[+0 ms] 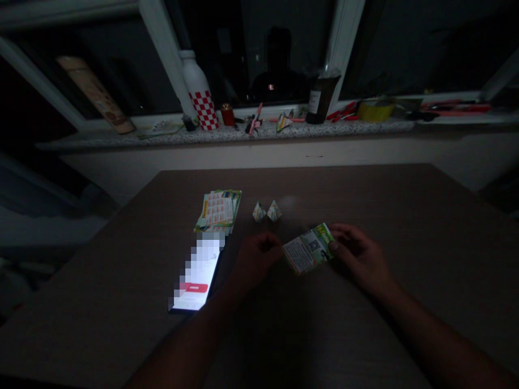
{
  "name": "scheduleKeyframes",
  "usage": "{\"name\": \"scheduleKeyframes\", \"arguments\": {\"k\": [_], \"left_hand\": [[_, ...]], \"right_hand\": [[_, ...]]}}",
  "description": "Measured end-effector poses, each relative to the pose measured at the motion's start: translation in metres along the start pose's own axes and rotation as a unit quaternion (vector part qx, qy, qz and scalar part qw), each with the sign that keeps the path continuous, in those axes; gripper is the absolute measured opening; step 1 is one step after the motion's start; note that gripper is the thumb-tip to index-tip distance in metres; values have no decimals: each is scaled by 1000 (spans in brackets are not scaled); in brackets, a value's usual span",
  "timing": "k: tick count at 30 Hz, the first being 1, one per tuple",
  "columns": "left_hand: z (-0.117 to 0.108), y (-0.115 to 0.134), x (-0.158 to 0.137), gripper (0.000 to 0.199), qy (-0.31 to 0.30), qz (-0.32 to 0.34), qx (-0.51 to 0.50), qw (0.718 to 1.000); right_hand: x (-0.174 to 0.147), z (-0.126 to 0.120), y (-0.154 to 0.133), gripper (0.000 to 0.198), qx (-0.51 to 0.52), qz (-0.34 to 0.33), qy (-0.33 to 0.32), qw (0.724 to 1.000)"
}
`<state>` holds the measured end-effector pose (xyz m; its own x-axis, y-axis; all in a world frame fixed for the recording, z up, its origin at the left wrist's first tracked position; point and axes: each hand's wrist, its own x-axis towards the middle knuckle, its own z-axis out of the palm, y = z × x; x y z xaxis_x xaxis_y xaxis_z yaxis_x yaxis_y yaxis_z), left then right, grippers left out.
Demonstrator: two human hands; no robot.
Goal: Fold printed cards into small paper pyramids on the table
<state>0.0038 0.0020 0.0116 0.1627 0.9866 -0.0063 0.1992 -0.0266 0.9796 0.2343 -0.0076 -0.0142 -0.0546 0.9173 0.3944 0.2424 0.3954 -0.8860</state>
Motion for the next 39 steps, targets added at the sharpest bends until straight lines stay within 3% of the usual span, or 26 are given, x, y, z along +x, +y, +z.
{"name": "scheduleKeyframes", "arguments": {"k": [4,7,11,16,21,25,30,39], "left_hand": [[4,-3,0,5,-2,-19,-42,999],[6,-5,-3,6,-11,6,-27,1000],[7,-1,-9,4,26,90,56,994],[10,5,-18,4,19,222,113,968],[15,4,-24,9,-29,298,118,947],[16,7,-26,10,-78,300,111,944],[15,9,-28,6,-88,284,102,949],[16,6,-30,12,-119,250,91,957]], "right_hand": [[-2,5,3,24,8,19,8,1000],[-3,9,4,24,11,19,20,1000],[-2,10,0,32,-94,-49,115,988],[-2,11,-9,21,-200,-122,120,965],[-8,17,-10,43,-179,-95,55,978],[-12,17,-12,58,-159,-93,-66,981],[-13,15,-15,69,-157,-103,-182,965],[-15,16,-13,64,-134,-91,-178,971]]}}
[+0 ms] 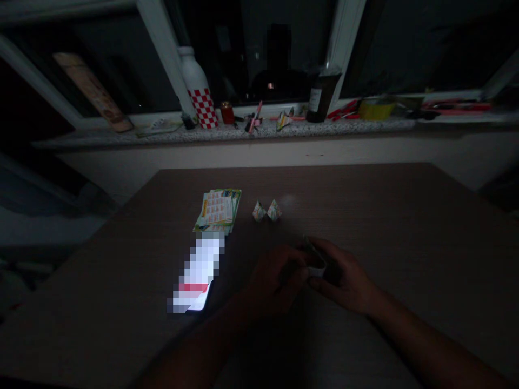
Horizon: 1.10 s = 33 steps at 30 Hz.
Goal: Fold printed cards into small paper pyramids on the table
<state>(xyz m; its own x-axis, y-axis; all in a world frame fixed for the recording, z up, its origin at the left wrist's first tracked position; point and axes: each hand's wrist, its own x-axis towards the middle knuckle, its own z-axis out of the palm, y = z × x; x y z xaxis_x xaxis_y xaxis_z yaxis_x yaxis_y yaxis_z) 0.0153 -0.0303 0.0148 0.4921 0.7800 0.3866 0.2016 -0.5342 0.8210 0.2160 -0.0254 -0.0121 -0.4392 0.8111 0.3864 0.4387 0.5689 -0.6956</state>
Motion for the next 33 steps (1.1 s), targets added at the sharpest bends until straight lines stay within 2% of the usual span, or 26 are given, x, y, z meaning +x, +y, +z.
{"name": "scheduleKeyframes", "arguments": {"k": [4,7,11,14,18,21,24,28,33], "left_hand": [[1,0,-1,20,8,-11,11,1000],[1,0,0,26,37,-22,-6,999],[1,-5,3,45,85,-47,-42,994],[2,-11,6,57,73,-83,-111,988],[4,-17,7,47,55,-105,-222,968],[4,-14,8,35,68,-123,-168,976],[1,-8,9,22,62,-94,-83,990],[-6,-4,12,15,12,-63,-41,997],[-10,-3,13,17,-54,-111,-19,992]], "right_hand": [[-1,0,-1,57,-6,-14,24,1000],[0,-2,-3,53,14,-14,24,1000],[2,-3,-7,47,60,1,20,998],[3,-4,-12,44,131,22,14,991],[1,-4,-14,36,278,80,-8,957],[0,-3,-11,35,348,110,-57,929],[0,-2,-9,34,369,119,-126,913],[-1,0,-9,34,392,130,-182,893],[-6,2,-4,32,460,169,-215,845]]}}
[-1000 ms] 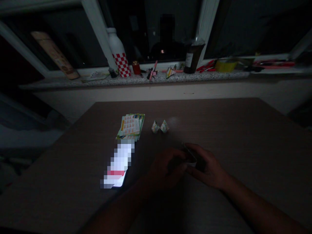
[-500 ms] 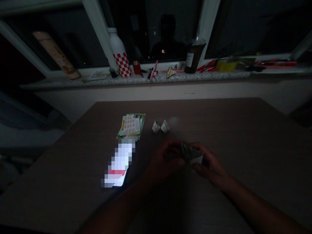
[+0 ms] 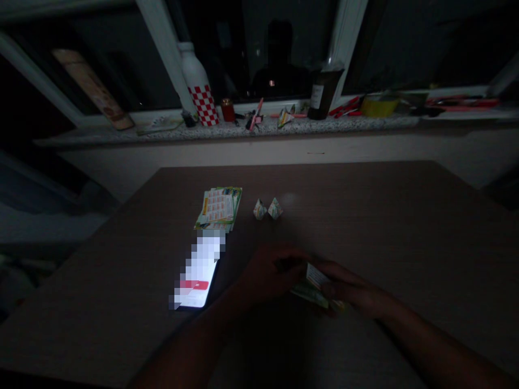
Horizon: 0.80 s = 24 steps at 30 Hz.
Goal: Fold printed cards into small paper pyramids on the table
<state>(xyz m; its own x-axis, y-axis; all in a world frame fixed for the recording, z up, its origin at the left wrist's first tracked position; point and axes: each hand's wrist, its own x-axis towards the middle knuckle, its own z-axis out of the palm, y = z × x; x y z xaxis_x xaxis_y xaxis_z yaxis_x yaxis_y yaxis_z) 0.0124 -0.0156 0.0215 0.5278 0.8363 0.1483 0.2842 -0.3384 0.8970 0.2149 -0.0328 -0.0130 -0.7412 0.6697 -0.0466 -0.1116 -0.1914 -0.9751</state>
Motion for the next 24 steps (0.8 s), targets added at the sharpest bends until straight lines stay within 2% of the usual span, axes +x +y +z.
{"name": "scheduleKeyframes", "arguments": {"k": [2,5,8,10,13,15,20,24], "left_hand": [[0,0,0,17,4,-42,-6,999],[-1,-3,2,11,48,-100,-45,993],[-1,-9,5,9,95,-134,-110,980],[-1,-12,7,8,115,-140,-140,973],[1,-14,8,9,117,-130,-147,973],[3,-14,7,8,103,-122,-156,975],[9,-14,7,15,68,-131,-232,961],[13,-15,10,10,129,-181,-284,933]], "right_hand": [[0,-2,3,37,27,7,-9,1000],[1,-6,7,51,78,-30,1,997],[4,-9,7,63,97,-86,51,990],[7,-10,3,62,71,-105,106,986],[11,-6,-3,32,1,-68,223,972],[13,-2,-7,23,-14,-51,264,963],[14,0,-9,23,-17,-53,284,957],[13,-6,-2,21,-12,-55,285,957]]}}
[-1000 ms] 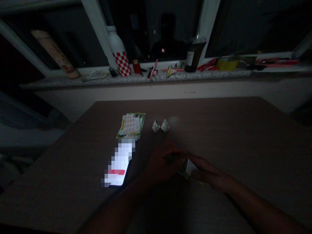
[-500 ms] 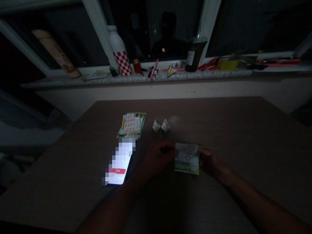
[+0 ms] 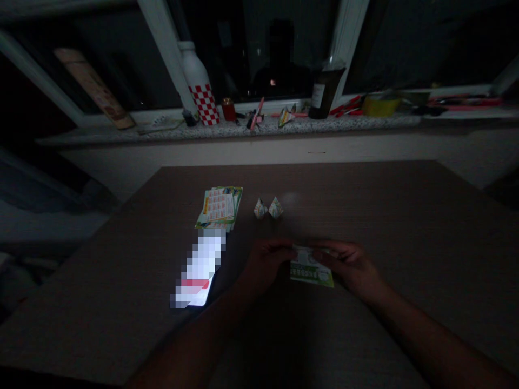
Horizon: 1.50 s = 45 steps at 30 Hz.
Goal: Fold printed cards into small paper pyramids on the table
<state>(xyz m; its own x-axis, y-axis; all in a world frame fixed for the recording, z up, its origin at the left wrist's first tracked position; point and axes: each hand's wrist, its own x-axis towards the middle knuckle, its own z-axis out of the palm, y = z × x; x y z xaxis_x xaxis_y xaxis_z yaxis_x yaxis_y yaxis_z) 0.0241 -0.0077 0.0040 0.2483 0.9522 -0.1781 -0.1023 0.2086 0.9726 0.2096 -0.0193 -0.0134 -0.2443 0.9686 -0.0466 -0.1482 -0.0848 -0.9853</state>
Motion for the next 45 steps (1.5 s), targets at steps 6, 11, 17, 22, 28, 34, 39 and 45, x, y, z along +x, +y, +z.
{"name": "scheduleKeyframes", "arguments": {"k": [6,11,17,22,28,34,39,45], "left_hand": [[4,0,-1,9,12,-57,-107,993],[-7,3,4,6,48,26,-140,989],[-1,-2,2,29,20,59,-56,997],[10,1,-5,30,44,42,-30,998],[1,4,-3,18,92,74,34,992],[-4,10,-7,16,81,136,156,975],[-3,10,-13,14,19,180,265,947],[-4,9,-13,31,32,196,244,949]], "right_hand": [[0,-4,6,12,9,-56,-17,998],[-4,-5,-1,11,-109,-126,72,983],[-9,-2,-4,22,-210,-252,104,939],[-9,-2,-7,22,-252,-335,67,905],[-5,0,-21,22,-308,-347,-41,885],[-7,-4,-19,17,-308,-311,2,899],[-7,1,-18,23,-327,-310,23,893],[-9,1,-16,18,-286,-317,56,903]]}}
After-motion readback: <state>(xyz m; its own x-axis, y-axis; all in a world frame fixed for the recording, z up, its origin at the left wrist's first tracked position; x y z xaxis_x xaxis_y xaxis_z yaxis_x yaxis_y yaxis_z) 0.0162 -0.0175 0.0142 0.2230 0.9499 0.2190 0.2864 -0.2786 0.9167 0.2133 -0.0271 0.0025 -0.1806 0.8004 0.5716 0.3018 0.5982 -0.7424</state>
